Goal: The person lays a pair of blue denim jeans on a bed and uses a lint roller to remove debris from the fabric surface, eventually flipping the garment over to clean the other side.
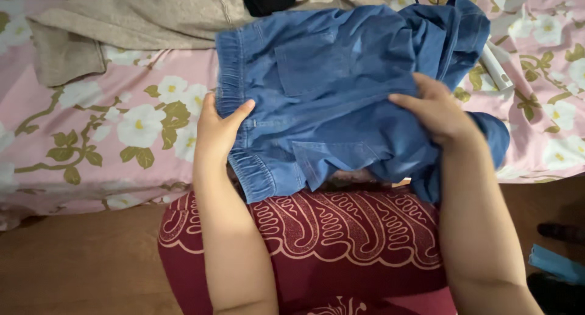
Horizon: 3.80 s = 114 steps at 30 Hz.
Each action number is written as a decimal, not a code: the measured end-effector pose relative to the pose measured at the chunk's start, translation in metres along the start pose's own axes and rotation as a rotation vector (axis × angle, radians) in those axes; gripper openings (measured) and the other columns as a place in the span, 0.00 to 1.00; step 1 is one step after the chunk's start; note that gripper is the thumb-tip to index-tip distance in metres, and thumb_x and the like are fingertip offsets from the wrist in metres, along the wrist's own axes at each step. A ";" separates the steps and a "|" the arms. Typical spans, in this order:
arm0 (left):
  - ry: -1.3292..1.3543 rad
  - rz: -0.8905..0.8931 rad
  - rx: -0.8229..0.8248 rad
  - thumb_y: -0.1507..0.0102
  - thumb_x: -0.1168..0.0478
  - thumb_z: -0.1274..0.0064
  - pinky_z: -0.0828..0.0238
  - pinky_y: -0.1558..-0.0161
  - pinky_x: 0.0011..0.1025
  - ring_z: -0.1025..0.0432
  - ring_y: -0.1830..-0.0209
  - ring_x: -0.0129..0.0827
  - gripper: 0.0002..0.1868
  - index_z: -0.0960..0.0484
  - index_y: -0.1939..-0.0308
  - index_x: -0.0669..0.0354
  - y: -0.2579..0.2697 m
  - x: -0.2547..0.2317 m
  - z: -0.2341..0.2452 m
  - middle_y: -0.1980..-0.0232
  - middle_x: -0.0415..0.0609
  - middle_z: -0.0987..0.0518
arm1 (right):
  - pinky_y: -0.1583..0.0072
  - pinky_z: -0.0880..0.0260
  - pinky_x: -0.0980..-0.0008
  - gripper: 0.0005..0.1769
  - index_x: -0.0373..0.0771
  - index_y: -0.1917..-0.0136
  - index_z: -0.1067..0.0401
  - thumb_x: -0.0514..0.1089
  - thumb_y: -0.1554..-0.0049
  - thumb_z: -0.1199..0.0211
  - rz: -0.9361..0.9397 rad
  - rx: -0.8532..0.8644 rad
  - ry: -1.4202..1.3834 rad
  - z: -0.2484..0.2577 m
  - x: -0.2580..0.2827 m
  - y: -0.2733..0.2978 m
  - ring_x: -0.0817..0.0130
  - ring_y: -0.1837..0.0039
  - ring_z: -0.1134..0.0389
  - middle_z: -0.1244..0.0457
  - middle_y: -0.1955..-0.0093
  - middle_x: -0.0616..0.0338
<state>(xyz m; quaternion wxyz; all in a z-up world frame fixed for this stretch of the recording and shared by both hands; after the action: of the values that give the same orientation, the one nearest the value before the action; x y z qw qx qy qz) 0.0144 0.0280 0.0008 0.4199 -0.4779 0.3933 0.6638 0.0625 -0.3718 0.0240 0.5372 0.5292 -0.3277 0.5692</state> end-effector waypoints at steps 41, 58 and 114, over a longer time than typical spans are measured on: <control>-1.112 -0.331 0.434 0.69 0.22 0.32 0.83 0.26 0.59 0.71 0.17 0.50 0.82 0.56 0.20 0.48 -0.048 -0.020 -0.083 0.16 0.55 0.60 | 0.31 0.69 0.16 0.64 0.53 0.17 0.55 0.85 0.55 0.44 0.394 0.104 1.263 -0.114 -0.016 -0.108 0.41 0.16 0.68 0.63 0.14 0.49; -0.660 -0.001 -0.220 0.46 0.41 0.30 0.27 0.52 0.54 0.24 0.51 0.65 0.47 0.36 0.39 0.71 -0.062 0.018 -0.033 0.52 0.69 0.19 | 0.52 0.31 0.50 0.16 0.32 0.52 0.30 0.48 0.42 0.33 0.233 -0.023 0.909 -0.043 -0.029 -0.029 0.41 0.53 0.29 0.32 0.59 0.44; -1.184 -0.393 0.495 0.43 0.30 0.47 0.71 0.26 0.60 0.63 0.18 0.51 0.55 0.51 0.22 0.53 0.003 -0.054 -0.171 0.18 0.58 0.56 | 0.52 0.34 0.44 0.22 0.23 0.34 0.42 0.45 0.29 0.44 0.278 -1.251 0.611 0.145 -0.072 -0.028 0.35 0.51 0.31 0.34 0.52 0.32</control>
<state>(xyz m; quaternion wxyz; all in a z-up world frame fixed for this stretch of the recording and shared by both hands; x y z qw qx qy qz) 0.0736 -0.1410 0.0129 0.7749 0.0146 0.1428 0.6155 0.1156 -0.5219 -0.0171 0.7307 -0.1084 -0.4923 0.4604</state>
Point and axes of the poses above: each hand's wrist, its own y-axis away from the middle knuckle, its own z-axis out of the back of the hand, x = y × z, the point moved 3 cm from there along -y, towards the middle knuckle
